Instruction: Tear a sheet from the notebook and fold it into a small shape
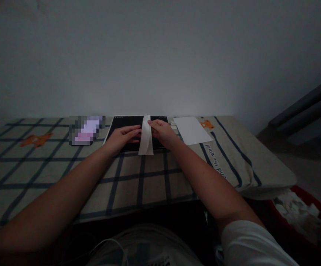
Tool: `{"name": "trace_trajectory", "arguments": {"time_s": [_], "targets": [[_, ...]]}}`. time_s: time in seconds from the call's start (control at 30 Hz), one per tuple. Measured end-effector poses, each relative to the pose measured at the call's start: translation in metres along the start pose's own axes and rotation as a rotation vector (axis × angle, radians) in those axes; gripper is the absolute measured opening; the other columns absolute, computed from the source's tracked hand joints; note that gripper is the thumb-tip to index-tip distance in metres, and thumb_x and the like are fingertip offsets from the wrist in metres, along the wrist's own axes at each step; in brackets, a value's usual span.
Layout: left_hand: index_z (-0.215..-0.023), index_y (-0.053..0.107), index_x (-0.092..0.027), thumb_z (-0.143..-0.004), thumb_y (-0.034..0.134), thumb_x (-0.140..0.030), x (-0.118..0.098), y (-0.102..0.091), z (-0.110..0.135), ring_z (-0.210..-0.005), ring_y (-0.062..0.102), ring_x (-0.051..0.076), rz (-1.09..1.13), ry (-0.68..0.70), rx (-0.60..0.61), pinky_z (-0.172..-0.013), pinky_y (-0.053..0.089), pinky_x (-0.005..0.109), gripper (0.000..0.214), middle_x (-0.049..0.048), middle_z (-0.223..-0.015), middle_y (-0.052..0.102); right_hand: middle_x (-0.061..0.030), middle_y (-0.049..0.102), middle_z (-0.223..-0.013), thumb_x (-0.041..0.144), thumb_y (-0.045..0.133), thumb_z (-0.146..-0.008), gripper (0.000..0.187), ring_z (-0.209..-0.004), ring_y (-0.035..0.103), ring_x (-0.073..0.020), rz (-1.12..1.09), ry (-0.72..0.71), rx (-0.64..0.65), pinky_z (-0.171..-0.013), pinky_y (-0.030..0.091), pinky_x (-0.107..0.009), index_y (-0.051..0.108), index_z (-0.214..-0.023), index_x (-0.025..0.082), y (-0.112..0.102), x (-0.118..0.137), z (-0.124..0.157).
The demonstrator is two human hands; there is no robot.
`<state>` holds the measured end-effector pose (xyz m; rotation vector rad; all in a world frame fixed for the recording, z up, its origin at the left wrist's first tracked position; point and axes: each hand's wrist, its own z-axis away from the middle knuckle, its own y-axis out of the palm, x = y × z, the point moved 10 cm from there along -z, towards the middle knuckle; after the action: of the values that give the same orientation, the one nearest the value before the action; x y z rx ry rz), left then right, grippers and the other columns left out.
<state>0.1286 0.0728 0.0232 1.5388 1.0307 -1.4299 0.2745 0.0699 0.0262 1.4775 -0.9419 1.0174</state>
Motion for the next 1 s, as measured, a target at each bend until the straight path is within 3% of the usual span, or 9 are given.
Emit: {"name": "trace_trajectory", "arguments": {"time_s": [0.2,0.5,0.7,0.8,0.9,1.0], "targets": [[-0.134,0.058,-0.021,-0.077,0.077,-0.043,0.003,0.016,0.005,-0.109,0.067,0.027,0.083,-0.048,0.150,-0.084,0.058,0.038,0.064,0.0150,-0.123,0.068,0.0026,0.058,-0.069,0.056,0.080,-0.062,0.042,-0.067,0.056,-0.0124,0.103,0.003,-0.055,-0.069,0.051,-0.028,0.057,-0.073,0.022,-0.005,0.001,0.001],[-0.131,0.061,-0.020,-0.070,0.079,-0.053,0.003,0.015,0.003,-0.102,0.069,0.027,0.121,-0.027,0.161,-0.079,0.057,0.036,0.071,0.0143,-0.117,0.071,0.0010,0.064,-0.067,0.053,0.080,-0.064,0.038,-0.063,0.060,-0.0117,0.131,-0.095,-0.013,-0.064,0.053,-0.027,0.062,-0.071,0.020,0.005,0.010,0.003],[-0.110,0.072,-0.018,-0.067,0.080,-0.042,0.008,0.012,0.003,-0.084,0.069,0.024,0.020,-0.084,0.138,-0.072,0.052,0.032,0.050,0.0093,-0.101,0.075,-0.0062,0.072,-0.085,0.048,0.075,-0.073,0.035,-0.075,0.066,-0.0152,0.245,-0.087,-0.027,-0.068,0.055,-0.030,0.070,-0.091,0.018,0.003,0.006,0.001],[-0.104,0.073,-0.017,-0.066,0.078,-0.037,0.010,0.006,0.004,-0.071,0.067,0.021,0.023,-0.133,0.095,-0.065,0.050,0.031,0.043,0.0075,-0.091,0.075,-0.0064,0.073,-0.092,0.042,0.071,-0.077,0.031,-0.080,0.065,-0.0166,0.438,-0.196,-0.093,-0.073,0.053,-0.032,0.072,-0.098,0.019,-0.007,0.021,0.002],[-0.102,0.073,-0.019,-0.066,0.077,-0.036,0.009,0.007,0.005,-0.066,0.065,0.019,-0.015,-0.158,0.134,-0.061,0.049,0.029,0.040,0.0067,-0.087,0.075,-0.0062,0.072,-0.099,0.034,0.073,-0.074,0.031,-0.086,0.063,-0.0178,0.636,-0.306,-0.171,-0.084,0.050,-0.035,0.073,-0.102,0.021,-0.017,0.036,0.003],[-0.105,0.074,-0.022,-0.069,0.076,-0.037,0.006,0.004,0.003,-0.065,0.064,0.019,-0.172,-0.115,0.158,-0.061,0.049,0.030,0.040,0.0057,-0.083,0.074,-0.0065,0.072,-0.100,0.031,0.075,-0.073,0.030,-0.088,0.063,-0.0187,0.662,-0.188,-0.076,-0.086,0.049,-0.037,0.074,-0.101,0.021,-0.018,0.024,-0.004]]}}
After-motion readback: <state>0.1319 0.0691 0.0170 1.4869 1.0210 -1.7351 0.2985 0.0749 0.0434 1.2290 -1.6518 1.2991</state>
